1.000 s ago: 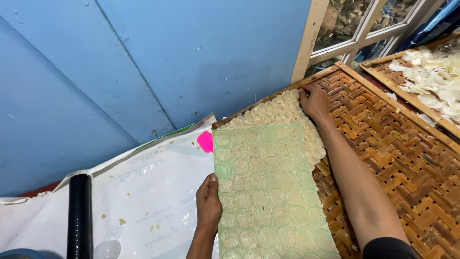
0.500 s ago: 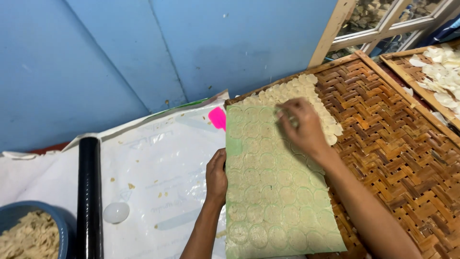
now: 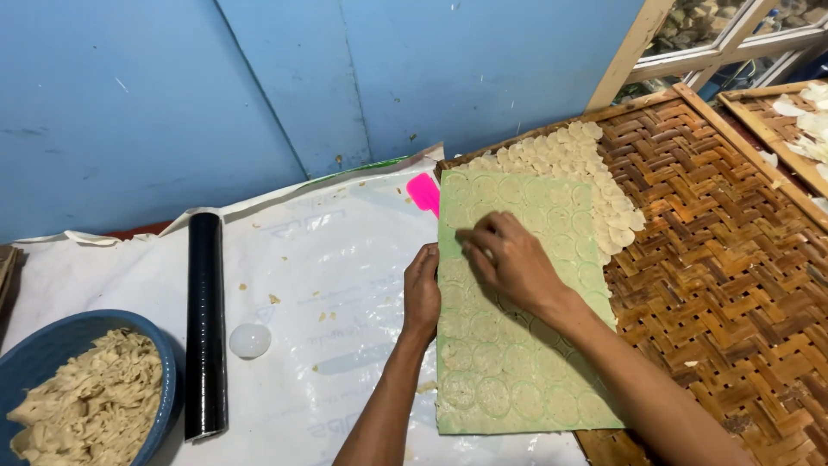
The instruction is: Placing small circles of cracker dough onto a woven drying tray.
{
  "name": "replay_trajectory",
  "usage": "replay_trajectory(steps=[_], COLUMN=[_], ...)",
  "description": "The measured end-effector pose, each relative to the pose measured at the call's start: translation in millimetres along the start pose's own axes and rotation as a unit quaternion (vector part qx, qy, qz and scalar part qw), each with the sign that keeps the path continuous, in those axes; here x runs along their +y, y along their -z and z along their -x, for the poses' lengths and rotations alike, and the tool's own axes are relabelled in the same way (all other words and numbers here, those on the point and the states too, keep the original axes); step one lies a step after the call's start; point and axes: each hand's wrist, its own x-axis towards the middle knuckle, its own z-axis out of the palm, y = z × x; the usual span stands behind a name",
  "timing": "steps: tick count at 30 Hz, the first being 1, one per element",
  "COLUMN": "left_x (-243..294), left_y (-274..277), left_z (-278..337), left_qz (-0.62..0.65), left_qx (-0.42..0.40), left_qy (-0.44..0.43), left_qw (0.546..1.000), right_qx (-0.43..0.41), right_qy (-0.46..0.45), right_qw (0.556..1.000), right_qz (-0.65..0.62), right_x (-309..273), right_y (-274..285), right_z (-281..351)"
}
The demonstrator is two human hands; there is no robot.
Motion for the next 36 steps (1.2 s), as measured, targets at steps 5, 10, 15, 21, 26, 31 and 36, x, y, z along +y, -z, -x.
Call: replay_trajectory(steps=[5,10,15,21,26,31,36], left_x=[-3,-6,-5,-3,-2,-4,1], left_y=[2,5,5,4,4,4,1], left_z=[-1,-1,-2,-2,-1,-1,0], left_qz=[0.001,-0.004,-0.013,-0.022,-0.017,-0.017,-0.019], left_qx=[-0.003,0.001,-0.016,-0.01,-0.015,-0.01,-0.013], left_qy=[-0.004,-0.011,-0.018,-0.014,-0.016,-0.019,-0.022], left_qw=[1.0,1.0,1.0,1.0,1.0,1.0,0.999], right_qx=[-0.022,-0.025,-0.06,-0.043,-0.046,-0.04,-0.018], right_qy=[0.07,0.06,-0.046,-0.049,-0.093,-0.083,-0.064], right_qw=[0.996,0.994,0.995,0.995,0.99,0.992,0.993], right_qz=[0.059,0.093,-0.062,-0.076,-0.101,-0.088,-0.101], right_x=[-16,-14,-12,-21,-29,-26,-30], right_y=[2,-6,-7,-2,4,-5,-2], right_z=[17,21,19,21,17,21,22])
